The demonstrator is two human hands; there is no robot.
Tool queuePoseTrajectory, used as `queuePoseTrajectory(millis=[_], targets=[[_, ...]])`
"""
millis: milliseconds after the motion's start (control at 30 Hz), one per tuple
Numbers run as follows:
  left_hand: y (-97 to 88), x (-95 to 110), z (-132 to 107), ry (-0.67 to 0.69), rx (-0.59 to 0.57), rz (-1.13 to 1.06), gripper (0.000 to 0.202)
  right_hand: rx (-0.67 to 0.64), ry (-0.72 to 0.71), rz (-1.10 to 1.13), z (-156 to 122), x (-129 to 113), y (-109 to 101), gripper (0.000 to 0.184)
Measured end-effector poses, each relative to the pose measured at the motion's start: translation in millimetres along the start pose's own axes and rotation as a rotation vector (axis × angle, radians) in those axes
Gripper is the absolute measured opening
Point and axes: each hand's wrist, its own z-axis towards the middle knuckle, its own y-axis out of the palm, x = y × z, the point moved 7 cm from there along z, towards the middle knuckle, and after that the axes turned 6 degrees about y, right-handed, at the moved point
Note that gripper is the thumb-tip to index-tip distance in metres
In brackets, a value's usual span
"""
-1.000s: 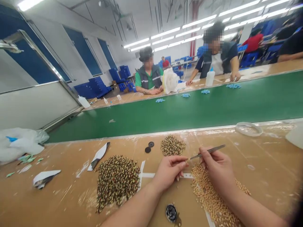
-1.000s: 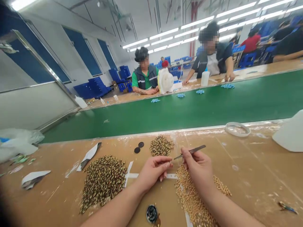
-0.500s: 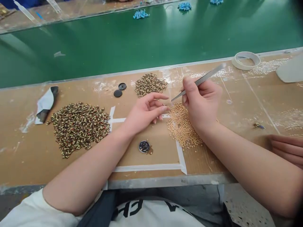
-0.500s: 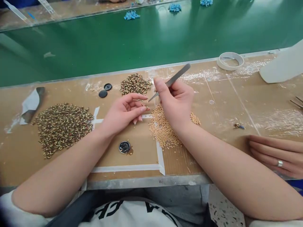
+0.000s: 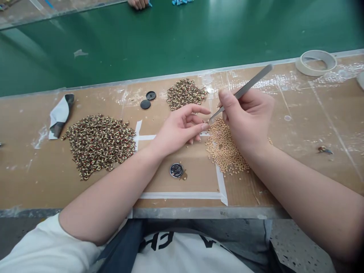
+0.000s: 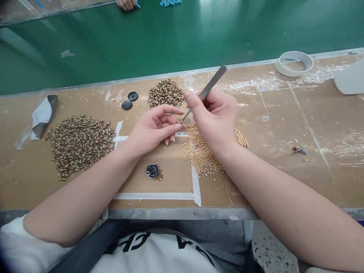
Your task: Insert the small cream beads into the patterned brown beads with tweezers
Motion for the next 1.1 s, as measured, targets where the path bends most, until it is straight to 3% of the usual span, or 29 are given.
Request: queuePoseTrajectory(millis=[267,600,933,1100], targets=[[0.6,-1,2,0.029,-0.030,0.002,0.040,-0.019,-0.052,-0.024,1,2,2,0.048],[0.7,1,1,0.031,0.004,0.006,0.033,-0.068,-0.115,-0.103,-1,-7,6,0.046],[-9.6,2,2,0.047,0.114,0.026,0.032,0.038,0.015,0.022,4,5,-6,0.044],[-18.3,0,3,0.060,0.175,0.018,0.029,-0.009,0.081,0.091,6,3,-2,0.034]])
